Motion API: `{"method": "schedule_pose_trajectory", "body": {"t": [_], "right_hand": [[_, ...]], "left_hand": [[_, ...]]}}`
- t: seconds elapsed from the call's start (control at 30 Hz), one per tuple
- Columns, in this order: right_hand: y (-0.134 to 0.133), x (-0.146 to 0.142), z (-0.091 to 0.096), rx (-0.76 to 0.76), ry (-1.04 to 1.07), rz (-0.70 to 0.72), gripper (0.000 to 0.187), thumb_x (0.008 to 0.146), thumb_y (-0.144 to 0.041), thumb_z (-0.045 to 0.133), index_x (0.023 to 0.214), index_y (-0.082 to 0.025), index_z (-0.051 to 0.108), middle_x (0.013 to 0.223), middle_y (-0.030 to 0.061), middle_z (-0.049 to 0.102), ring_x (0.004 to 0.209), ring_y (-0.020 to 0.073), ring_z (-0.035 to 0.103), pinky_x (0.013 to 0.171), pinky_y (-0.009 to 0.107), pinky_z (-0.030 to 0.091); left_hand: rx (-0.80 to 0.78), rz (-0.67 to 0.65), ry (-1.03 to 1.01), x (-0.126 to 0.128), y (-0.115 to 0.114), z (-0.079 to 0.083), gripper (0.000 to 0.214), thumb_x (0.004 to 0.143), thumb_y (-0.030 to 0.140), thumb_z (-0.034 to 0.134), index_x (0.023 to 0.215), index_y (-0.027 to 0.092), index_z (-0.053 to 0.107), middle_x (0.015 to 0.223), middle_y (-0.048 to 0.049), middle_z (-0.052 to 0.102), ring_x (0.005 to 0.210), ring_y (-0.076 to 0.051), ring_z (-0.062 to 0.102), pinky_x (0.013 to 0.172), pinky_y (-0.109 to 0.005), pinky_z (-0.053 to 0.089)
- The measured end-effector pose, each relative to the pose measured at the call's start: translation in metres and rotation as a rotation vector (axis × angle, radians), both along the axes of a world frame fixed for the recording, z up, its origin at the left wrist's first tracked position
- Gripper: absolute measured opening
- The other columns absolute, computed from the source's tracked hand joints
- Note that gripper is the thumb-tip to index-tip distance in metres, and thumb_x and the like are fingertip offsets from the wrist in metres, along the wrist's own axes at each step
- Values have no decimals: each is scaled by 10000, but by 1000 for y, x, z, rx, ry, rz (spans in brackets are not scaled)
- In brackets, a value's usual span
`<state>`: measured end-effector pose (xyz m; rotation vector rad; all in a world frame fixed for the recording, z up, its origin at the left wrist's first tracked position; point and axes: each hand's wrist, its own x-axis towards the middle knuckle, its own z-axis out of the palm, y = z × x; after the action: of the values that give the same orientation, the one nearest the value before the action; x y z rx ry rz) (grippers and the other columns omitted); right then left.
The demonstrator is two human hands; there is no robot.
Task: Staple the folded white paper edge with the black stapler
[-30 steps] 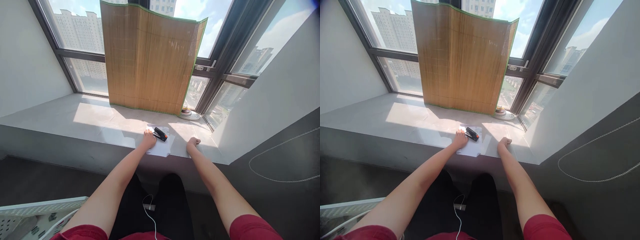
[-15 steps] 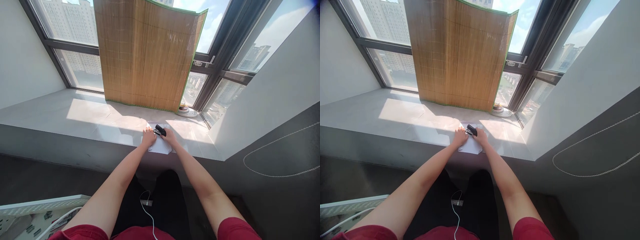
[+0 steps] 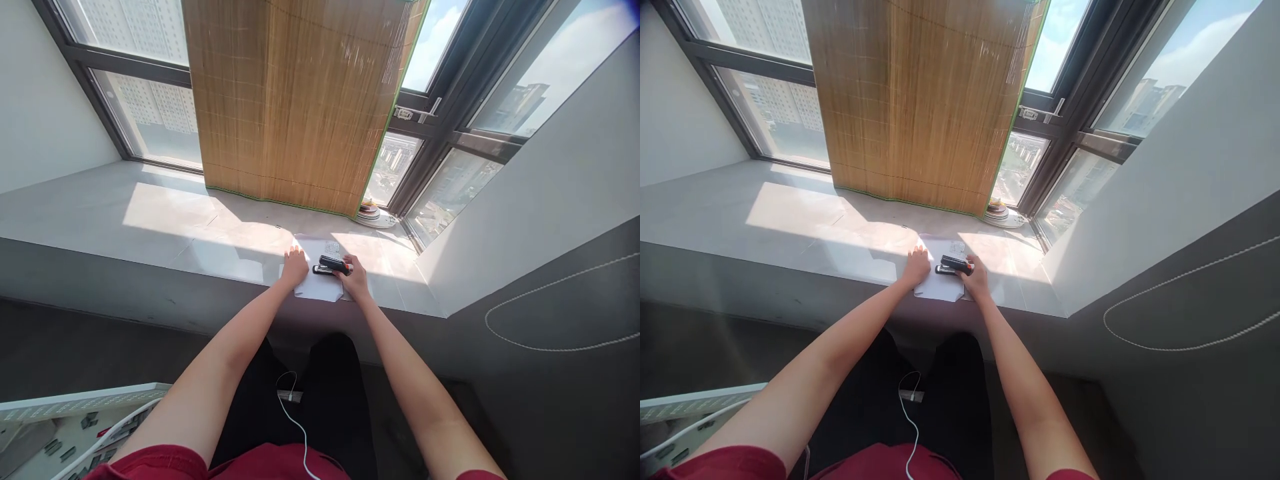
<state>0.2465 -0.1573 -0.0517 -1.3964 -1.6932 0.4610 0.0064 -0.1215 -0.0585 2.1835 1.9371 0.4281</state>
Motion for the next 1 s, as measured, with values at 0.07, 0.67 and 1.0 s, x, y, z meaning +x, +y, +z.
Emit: {"method": "schedule_pose_trajectory", "body": {"t": [0.07, 0.67, 1.0], "right_hand": [[-1, 0, 0, 1, 11, -45, 474, 767, -462, 826, 1141, -188, 731, 1171, 127, 784, 1052, 292, 707, 904, 419, 590], [-2, 0, 0, 56, 20, 39, 685, 776, -508, 839, 1369, -195, 701, 1384, 168, 732, 1248, 348, 688, 1070, 518, 566], [8, -5, 12, -82, 65, 152, 433, 730, -489, 824, 1071, -228, 768, 1010, 54, 801, 954, 273, 713, 933, 444, 561]], "left_hand": [[-8, -42, 19, -6, 1, 6, 604, 1009, 119, 320, 1557, -61, 499, 1722, -323, 353, 1645, -432, 274, 1324, -611, 212], [15, -165, -154, -49, -10, 3, 592, 998, 70, 333, 1558, 91, 523, 1713, -188, 453, 1655, -272, 324, 1346, -426, 293], [33, -142, -213, -45, -15, 6, 573, 964, 21, 375, 1493, 105, 582, 1677, -205, 493, 1641, -285, 354, 1343, -451, 299]]}}
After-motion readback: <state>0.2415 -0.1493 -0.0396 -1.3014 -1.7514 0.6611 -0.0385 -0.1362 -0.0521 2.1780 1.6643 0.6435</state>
